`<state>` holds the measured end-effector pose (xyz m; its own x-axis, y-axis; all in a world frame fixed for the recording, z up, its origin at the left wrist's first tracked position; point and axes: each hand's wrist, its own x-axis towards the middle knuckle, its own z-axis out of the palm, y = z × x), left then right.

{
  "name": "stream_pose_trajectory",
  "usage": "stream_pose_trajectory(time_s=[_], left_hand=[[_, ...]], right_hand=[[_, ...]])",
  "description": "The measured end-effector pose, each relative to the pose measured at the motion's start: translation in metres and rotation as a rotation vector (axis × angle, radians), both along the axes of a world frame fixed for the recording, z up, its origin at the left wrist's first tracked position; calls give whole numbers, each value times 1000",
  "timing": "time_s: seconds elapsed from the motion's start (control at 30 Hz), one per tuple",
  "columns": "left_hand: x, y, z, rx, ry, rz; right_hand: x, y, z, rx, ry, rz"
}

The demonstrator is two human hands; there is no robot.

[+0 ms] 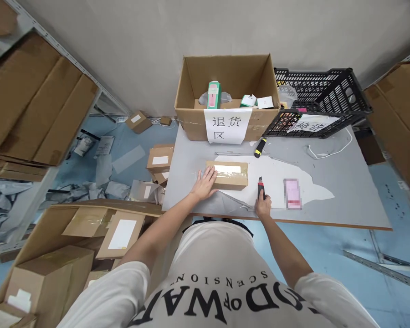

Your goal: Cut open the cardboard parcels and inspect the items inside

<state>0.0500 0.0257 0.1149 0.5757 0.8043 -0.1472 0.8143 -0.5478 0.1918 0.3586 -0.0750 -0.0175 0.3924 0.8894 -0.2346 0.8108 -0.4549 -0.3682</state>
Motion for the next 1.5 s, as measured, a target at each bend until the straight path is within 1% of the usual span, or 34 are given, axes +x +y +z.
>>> stream_pose_trajectory(time_s=[0.13, 0.23, 0.3, 0.37, 0.43, 0.47, 0.5, 0.53, 0.57, 0.63, 0.67, 0.7, 0.73, 0.8, 0.87, 1.0, 1.13, 1.3, 1.4, 1.5], left_hand=[[3, -23, -2, -25, 20, -57], [4, -31, -5, -42, 27, -43], [4, -33, -8, -46, 20, -37], [3, -34, -10, -47, 7, -37], [2, -36, -12, -49, -9, -36], [2, -37, -13, -51, -17, -36], [1, -38, -13, -54, -25, -36], [0, -39, -14, -58, -32, -37], [0, -40, -14, -64, -36, -40], [-1, -41, -14, -78, -41, -45], [-1, -40, -14, -84, -43, -47], [-1, -40, -14, -89, -46, -49], [-1, -39, -13, -93, -50, -50], [-1, -38, -14, -96, -59, -51], [-1, -37, -14, -97, -67, -51], [-1, -36, -15, -104, -67, -55], [-1, -35, -16, -101, -66, -56], [0, -32, -15, -110, -69, -59], [0, -34, -14, -110, -65, -60], [1, -37, -12, -109, -57, -57]], right_hand=[[-7, 2, 0, -27, -60, 25], [-10, 2, 3, -58, -106, 59], [-9, 3, 9, -58, -125, 72], [-7, 11, 20, -7, -133, 53], [-6, 29, 39, 111, -130, 27], [-6, 41, 52, 188, -121, 39], [-8, 55, 65, 263, -105, 87], [-11, 70, 79, 322, -80, 184], [-16, 86, 92, 351, -58, 325], [-29, 114, 113, 330, -34, 648], [-36, 125, 120, 304, -36, 783], [-44, 134, 125, 271, -49, 886], [-50, 141, 128, 234, -67, 966], [-60, 149, 128, 168, -120, 1050], [-64, 152, 125, 124, -187, 1085], [-71, 150, 126, 96, -311, 1122], [-82, 147, 133, 63, -372, 1070], [-93, 145, 136, 21, -403, 1017], [-105, 146, 136, 39, -388, 1015], [-122, 145, 134, 64, -377, 1025]])
